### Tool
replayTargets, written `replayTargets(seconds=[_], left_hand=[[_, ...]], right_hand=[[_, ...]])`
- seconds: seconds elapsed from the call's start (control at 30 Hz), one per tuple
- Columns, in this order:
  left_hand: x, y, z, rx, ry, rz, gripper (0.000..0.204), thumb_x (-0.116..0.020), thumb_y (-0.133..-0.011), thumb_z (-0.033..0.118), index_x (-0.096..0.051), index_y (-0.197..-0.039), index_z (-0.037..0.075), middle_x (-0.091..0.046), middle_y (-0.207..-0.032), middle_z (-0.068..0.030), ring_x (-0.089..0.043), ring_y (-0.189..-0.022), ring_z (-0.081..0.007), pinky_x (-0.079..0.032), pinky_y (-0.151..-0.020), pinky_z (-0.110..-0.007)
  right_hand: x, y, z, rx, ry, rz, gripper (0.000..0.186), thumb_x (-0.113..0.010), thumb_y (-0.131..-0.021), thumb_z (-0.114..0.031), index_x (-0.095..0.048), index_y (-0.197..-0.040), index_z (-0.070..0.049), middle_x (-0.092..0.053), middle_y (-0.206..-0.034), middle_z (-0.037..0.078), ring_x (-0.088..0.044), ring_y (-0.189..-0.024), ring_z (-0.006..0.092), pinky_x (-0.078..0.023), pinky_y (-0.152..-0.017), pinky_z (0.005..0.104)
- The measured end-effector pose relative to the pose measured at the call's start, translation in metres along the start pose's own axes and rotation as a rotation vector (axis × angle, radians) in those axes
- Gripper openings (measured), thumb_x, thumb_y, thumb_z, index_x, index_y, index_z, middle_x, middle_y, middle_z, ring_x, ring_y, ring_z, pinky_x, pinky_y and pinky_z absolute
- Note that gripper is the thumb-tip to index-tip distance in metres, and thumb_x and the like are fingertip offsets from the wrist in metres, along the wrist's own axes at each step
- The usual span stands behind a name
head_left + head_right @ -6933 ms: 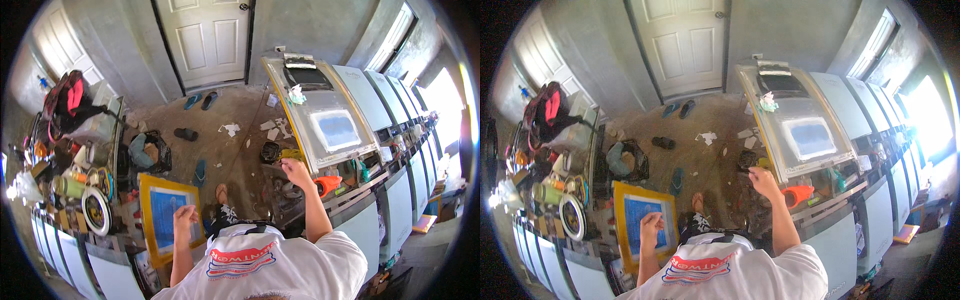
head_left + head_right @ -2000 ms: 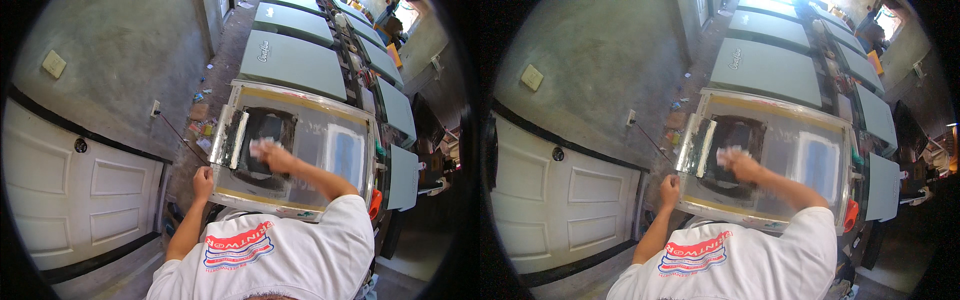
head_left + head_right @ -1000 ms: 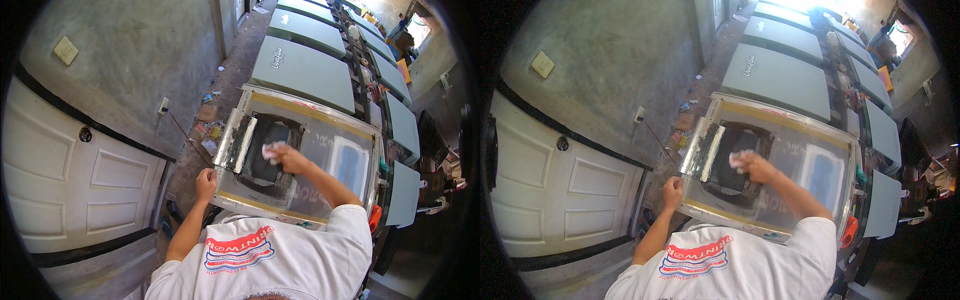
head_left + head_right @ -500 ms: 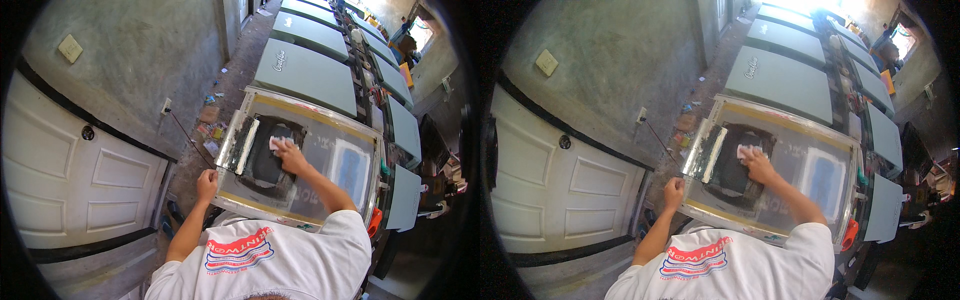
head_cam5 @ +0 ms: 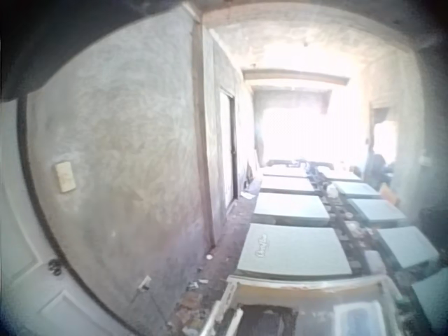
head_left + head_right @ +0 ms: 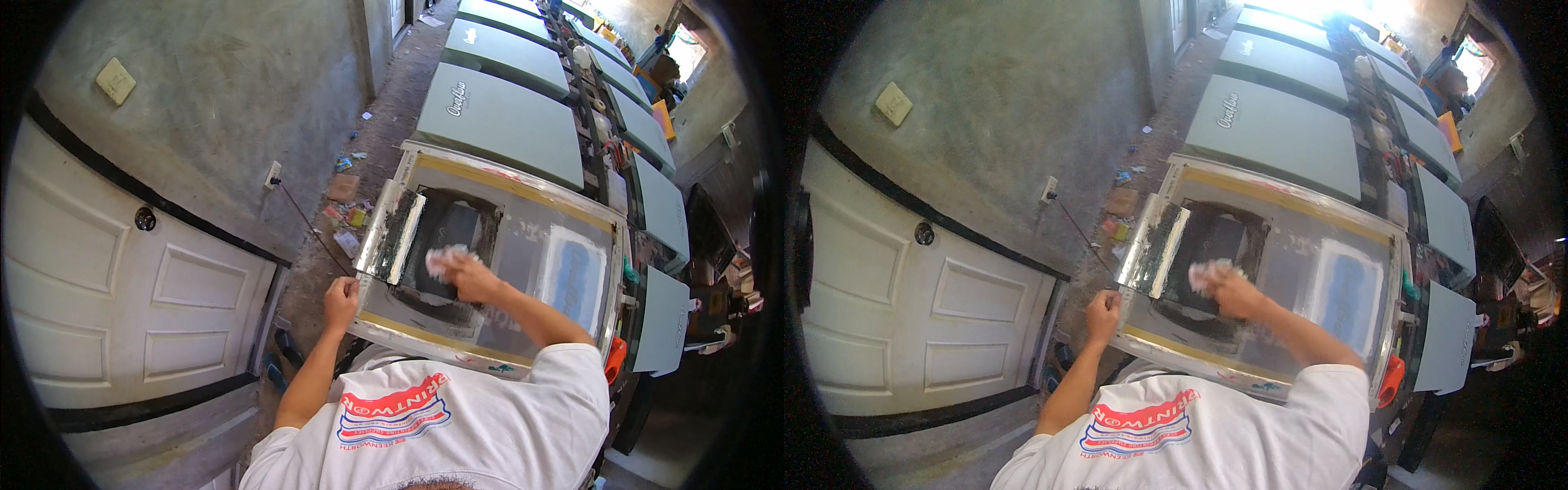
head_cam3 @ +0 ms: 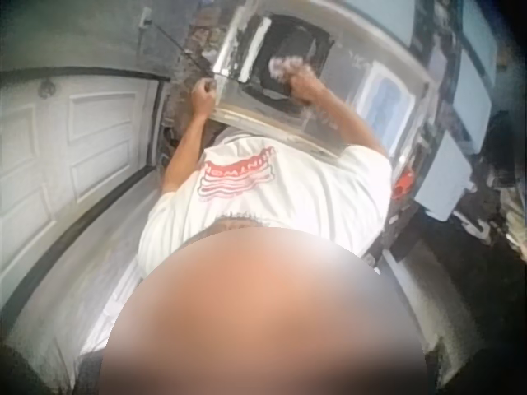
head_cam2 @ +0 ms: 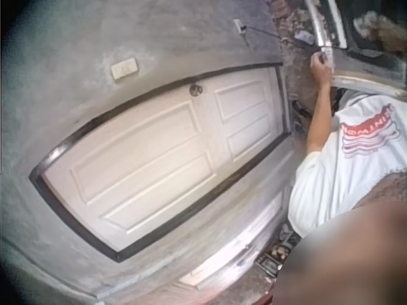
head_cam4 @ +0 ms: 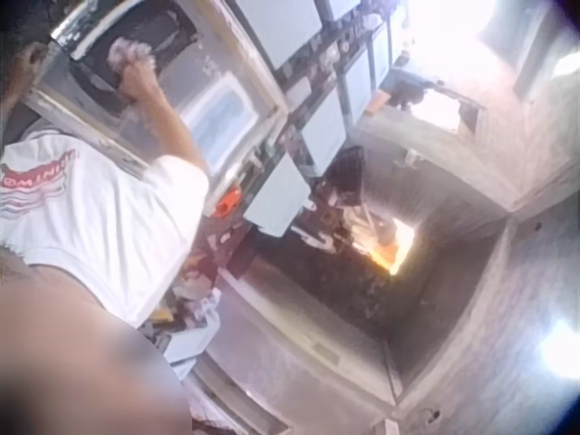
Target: The person uses a squeegee to pull ink across a screen printing frame, then wipes the squeegee and screen with a cloth. The person walks around the cluttered workshop to retrieve cleaning materials and returns to continue wiping the screen.
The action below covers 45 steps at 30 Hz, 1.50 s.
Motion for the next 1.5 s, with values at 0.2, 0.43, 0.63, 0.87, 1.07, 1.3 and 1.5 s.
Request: replayTargets(seconds=[0.2, 0.43, 0.63, 0.87, 1.07, 1.3, 1.5], left_hand=[[-0.003, 0.001, -0.002, 0.039, 0.017, -0.014, 0.011, -0.07, -0.092, 0.012, -0.071, -0.096, 0.001, -0.062, -0.08, -0.0116, -0.058, -0.068, -0.0247, -0.048, -0.067, -0.038], [-0.002, 0.0, -0.003, 0.027, 0.026, -0.012, 0.01, -0.069, -0.091, 0.009, -0.07, -0.095, 0.0, -0.062, -0.079, -0.0111, -0.058, -0.068, -0.024, -0.047, -0.066, -0.037], [-0.003, 0.0, -0.003, 0.059, 0.048, -0.018, 0.01, -0.069, -0.092, 0.01, -0.07, -0.095, 0.0, -0.063, -0.08, -0.0126, -0.06, -0.069, -0.0246, -0.048, -0.066, -0.037], [0.0, 0.002, 0.001, 0.003, 0.009, 0.006, 0.011, -0.068, -0.093, 0.011, -0.07, -0.096, 0.001, -0.063, -0.08, -0.0131, -0.06, -0.069, -0.0254, -0.048, -0.066, -0.038], [-0.002, 0.002, -0.001, 0.005, -0.006, 0.0, 0.011, -0.068, -0.093, 0.011, -0.07, -0.097, 0.001, -0.063, -0.08, -0.0128, -0.06, -0.069, -0.0255, -0.049, -0.067, -0.038], [-0.004, 0.002, -0.001, -0.008, -0.005, 0.013, 0.01, -0.068, -0.093, 0.011, -0.07, -0.097, 0.002, -0.063, -0.08, -0.0122, -0.059, -0.069, -0.0257, -0.048, -0.067, -0.038], [-0.002, 0.002, -0.001, 0.005, -0.032, 0.002, 0.01, -0.068, -0.093, 0.011, -0.071, -0.097, 0.001, -0.063, -0.08, -0.0117, -0.059, -0.068, -0.0249, -0.048, -0.066, -0.038]], right_hand=[[0.006, 0.005, 0.016, -0.148, 0.019, 0.065, 0.053, -0.068, -0.07, -0.007, -0.075, -0.122, -0.012, -0.042, -0.162, 0.004, -0.038, -0.148, 0.035, -0.03, -0.124, 0.0492], [0.005, -0.004, -0.021, 0.018, -0.004, -0.007, 0.047, -0.068, -0.068, -0.011, -0.078, -0.114, -0.013, -0.043, -0.161, 0.005, -0.036, -0.149, 0.0364, -0.028, -0.124, 0.0485], [0.012, 0.007, 0.008, -0.293, -0.057, 0.092, 0.05, -0.068, -0.071, -0.006, -0.076, -0.12, -0.013, -0.042, -0.162, 0.003, -0.036, -0.149, 0.0359, -0.03, -0.124, 0.0483], [0.007, 0.003, -0.001, 0.126, -0.123, -0.136, 0.056, -0.07, -0.068, -0.002, -0.076, -0.122, -0.015, -0.039, -0.164, 0.001, -0.034, -0.151, 0.0315, -0.027, -0.127, 0.0456], [0.018, -0.004, 0.002, -0.21, 0.083, 0.04, 0.047, -0.065, -0.078, -0.005, -0.074, -0.123, -0.009, -0.037, -0.164, 0.006, -0.036, -0.15, 0.0362, -0.029, -0.126, 0.0475], [0.017, -0.007, 0.012, -0.162, 0.105, -0.011, 0.052, -0.065, -0.08, -0.007, -0.068, -0.131, -0.008, -0.035, -0.165, 0.007, -0.037, -0.148, 0.0346, -0.03, -0.124, 0.0485], [0.009, -0.007, -0.018, 0.233, 0.119, -0.029, 0.057, -0.064, -0.083, -0.014, -0.061, -0.138, 0.0, -0.032, -0.165, 0.014, -0.038, -0.146, 0.037, -0.03, -0.125, 0.0485]])
Point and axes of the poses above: each hand's wrist, its own y-axis away from the middle knuckle, its own x-axis out of the back of the hand, z = x × y, the point moved 3 cm from there along -y, towards the middle knuckle
